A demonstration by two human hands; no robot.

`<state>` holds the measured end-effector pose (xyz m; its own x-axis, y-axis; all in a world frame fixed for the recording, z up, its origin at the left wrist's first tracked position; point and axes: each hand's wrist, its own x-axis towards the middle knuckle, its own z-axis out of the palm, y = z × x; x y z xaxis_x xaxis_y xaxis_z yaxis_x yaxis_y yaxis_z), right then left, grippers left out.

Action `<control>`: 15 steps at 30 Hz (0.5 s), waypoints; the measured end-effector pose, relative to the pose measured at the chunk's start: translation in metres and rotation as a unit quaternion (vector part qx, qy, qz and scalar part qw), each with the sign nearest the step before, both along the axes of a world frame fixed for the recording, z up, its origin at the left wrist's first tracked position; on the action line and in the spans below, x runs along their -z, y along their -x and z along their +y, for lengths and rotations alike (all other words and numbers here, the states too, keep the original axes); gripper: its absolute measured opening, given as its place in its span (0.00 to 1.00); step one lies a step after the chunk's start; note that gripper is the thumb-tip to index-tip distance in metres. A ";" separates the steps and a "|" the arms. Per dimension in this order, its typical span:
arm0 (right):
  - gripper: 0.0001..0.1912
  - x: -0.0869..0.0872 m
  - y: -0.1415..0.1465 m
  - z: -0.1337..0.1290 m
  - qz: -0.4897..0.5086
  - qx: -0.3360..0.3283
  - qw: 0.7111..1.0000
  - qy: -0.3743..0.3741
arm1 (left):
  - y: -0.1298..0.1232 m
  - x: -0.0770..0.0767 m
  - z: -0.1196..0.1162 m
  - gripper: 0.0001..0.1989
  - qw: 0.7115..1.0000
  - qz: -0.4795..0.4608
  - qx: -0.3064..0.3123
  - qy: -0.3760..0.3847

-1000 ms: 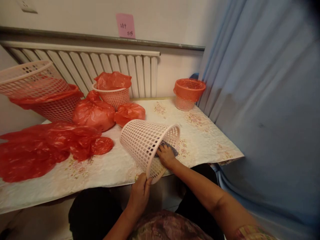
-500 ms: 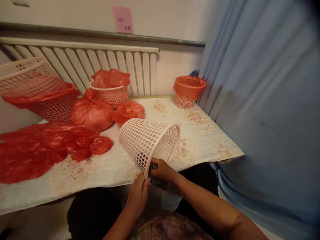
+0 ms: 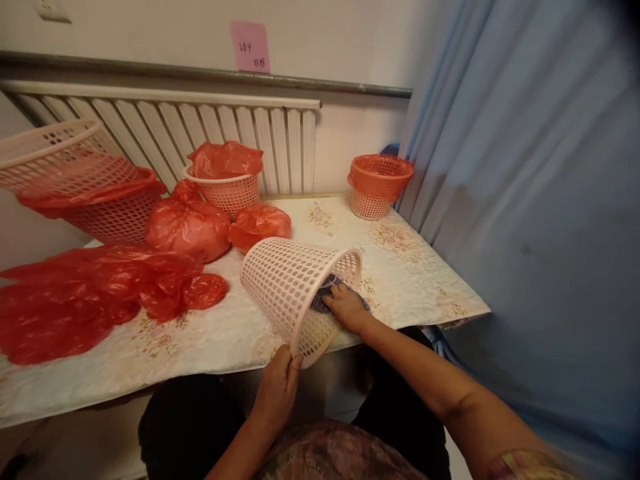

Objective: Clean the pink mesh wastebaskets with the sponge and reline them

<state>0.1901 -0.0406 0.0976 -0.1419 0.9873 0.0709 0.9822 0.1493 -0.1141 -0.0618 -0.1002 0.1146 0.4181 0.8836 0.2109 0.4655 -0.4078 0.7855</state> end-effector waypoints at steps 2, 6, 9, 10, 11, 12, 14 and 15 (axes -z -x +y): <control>0.16 0.003 0.000 0.000 0.004 0.021 1.000 -0.005 | -0.001 0.000 0.001 0.14 1.000 -0.004 -0.005 -0.003; 0.19 0.017 0.010 -0.008 0.031 0.056 0.998 -0.003 | -0.006 0.007 0.002 0.14 1.000 -0.003 -0.016 -0.009; 0.20 0.023 0.015 -0.011 0.064 0.083 0.994 -0.004 | -0.011 0.018 0.003 0.11 1.000 -0.005 -0.004 0.004; 0.21 0.023 0.016 -0.011 0.077 0.091 0.993 -0.005 | -0.013 0.022 0.004 0.10 1.000 -0.011 0.003 0.011; 0.22 0.023 0.016 -0.011 0.092 0.097 0.991 -0.006 | -0.015 0.025 0.004 0.10 1.000 -0.018 0.009 0.016; 0.22 0.023 0.017 -0.011 0.107 0.103 0.989 -0.007 | -0.017 0.029 0.005 0.10 0.999 -0.024 0.015 0.020; 0.25 0.023 0.018 -0.011 0.142 0.109 0.984 -0.005 | -0.018 0.035 0.007 0.11 0.999 -0.032 0.019 0.022; 0.25 0.023 0.021 -0.012 0.163 0.108 0.981 -0.001 | -0.018 0.037 0.008 0.11 0.999 -0.034 0.018 0.022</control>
